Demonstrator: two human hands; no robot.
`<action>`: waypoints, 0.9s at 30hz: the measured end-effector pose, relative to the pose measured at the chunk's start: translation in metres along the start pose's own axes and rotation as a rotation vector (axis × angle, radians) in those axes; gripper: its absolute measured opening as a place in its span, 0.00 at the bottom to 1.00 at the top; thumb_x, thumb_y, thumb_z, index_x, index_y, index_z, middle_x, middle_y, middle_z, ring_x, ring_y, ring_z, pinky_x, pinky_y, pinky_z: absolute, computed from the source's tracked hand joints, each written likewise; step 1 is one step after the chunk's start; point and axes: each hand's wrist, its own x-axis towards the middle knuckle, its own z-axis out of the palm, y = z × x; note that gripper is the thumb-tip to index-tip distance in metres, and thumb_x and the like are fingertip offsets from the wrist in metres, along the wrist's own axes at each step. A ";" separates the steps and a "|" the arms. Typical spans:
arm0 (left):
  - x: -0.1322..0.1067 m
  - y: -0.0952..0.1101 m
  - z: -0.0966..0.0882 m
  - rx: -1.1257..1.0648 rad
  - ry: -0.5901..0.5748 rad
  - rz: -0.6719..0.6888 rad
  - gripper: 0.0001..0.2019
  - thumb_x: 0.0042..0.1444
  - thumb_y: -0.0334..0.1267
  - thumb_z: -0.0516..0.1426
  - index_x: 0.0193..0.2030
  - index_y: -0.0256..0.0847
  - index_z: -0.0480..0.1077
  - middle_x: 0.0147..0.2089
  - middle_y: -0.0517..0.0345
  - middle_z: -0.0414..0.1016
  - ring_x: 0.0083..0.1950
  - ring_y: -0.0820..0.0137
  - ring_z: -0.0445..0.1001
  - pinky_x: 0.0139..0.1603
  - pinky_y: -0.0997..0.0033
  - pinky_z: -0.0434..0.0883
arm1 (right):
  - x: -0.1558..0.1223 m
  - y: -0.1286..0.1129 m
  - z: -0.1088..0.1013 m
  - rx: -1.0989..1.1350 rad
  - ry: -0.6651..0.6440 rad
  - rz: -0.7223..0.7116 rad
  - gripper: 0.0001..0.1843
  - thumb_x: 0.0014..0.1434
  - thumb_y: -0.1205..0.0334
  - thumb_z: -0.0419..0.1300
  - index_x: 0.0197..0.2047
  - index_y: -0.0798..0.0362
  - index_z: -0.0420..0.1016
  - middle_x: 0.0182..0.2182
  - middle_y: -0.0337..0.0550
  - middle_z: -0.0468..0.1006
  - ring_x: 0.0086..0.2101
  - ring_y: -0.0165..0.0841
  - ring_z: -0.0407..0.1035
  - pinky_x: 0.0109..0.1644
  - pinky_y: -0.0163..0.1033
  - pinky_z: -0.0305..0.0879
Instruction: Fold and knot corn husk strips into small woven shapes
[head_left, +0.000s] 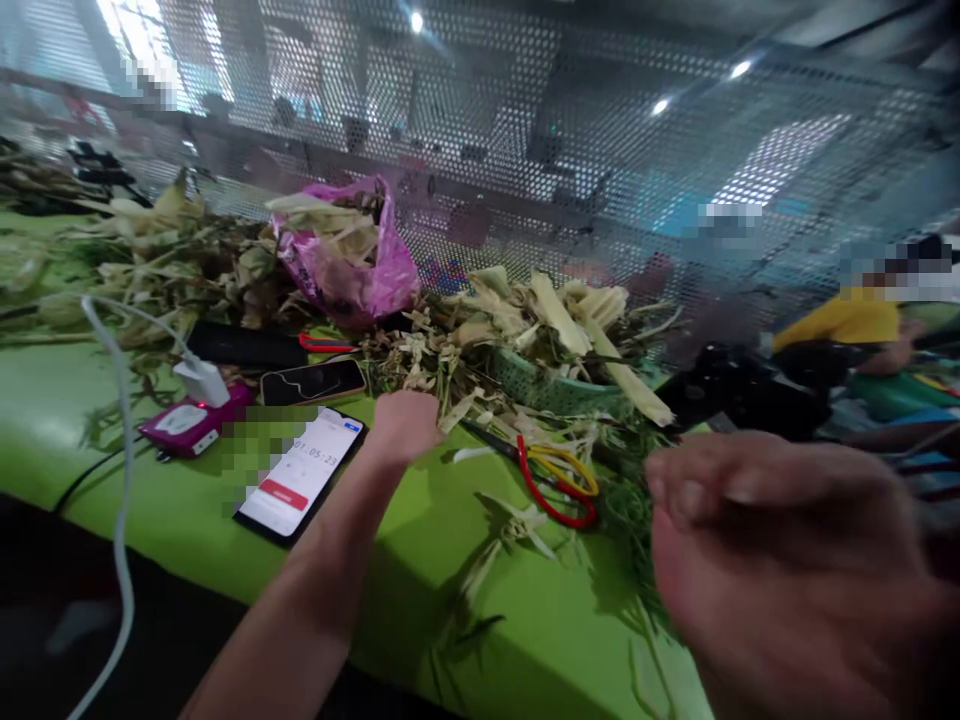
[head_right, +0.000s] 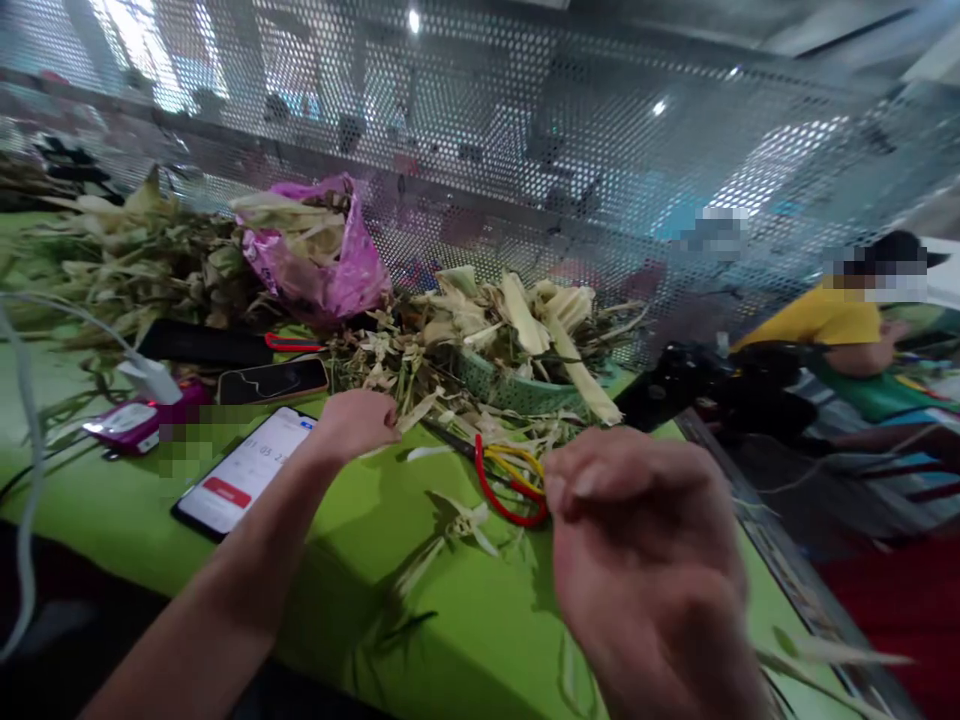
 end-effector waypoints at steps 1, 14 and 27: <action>0.000 0.001 0.002 0.008 -0.024 -0.006 0.05 0.44 0.38 0.61 0.27 0.38 0.74 0.34 0.44 0.77 0.42 0.53 0.74 0.44 0.60 0.66 | 0.005 0.006 0.003 0.058 0.005 -0.011 0.16 0.53 0.43 0.60 0.33 0.48 0.72 0.26 0.40 0.63 0.28 0.35 0.58 0.34 0.43 0.58; -0.002 0.035 0.011 -0.909 -0.125 0.309 0.12 0.46 0.39 0.62 0.36 0.36 0.70 0.31 0.60 0.72 0.31 0.73 0.68 0.33 0.75 0.64 | -0.002 0.093 -0.013 0.012 -0.066 0.587 0.13 0.52 0.54 0.66 0.38 0.49 0.72 0.31 0.38 0.72 0.30 0.31 0.65 0.33 0.36 0.63; -0.011 0.061 0.030 -1.087 -0.263 0.289 0.09 0.48 0.39 0.61 0.33 0.36 0.70 0.31 0.61 0.69 0.33 0.74 0.65 0.38 0.73 0.61 | -0.001 0.097 -0.017 0.050 -0.047 0.579 0.11 0.48 0.54 0.68 0.32 0.52 0.79 0.30 0.41 0.79 0.31 0.33 0.70 0.40 0.40 0.66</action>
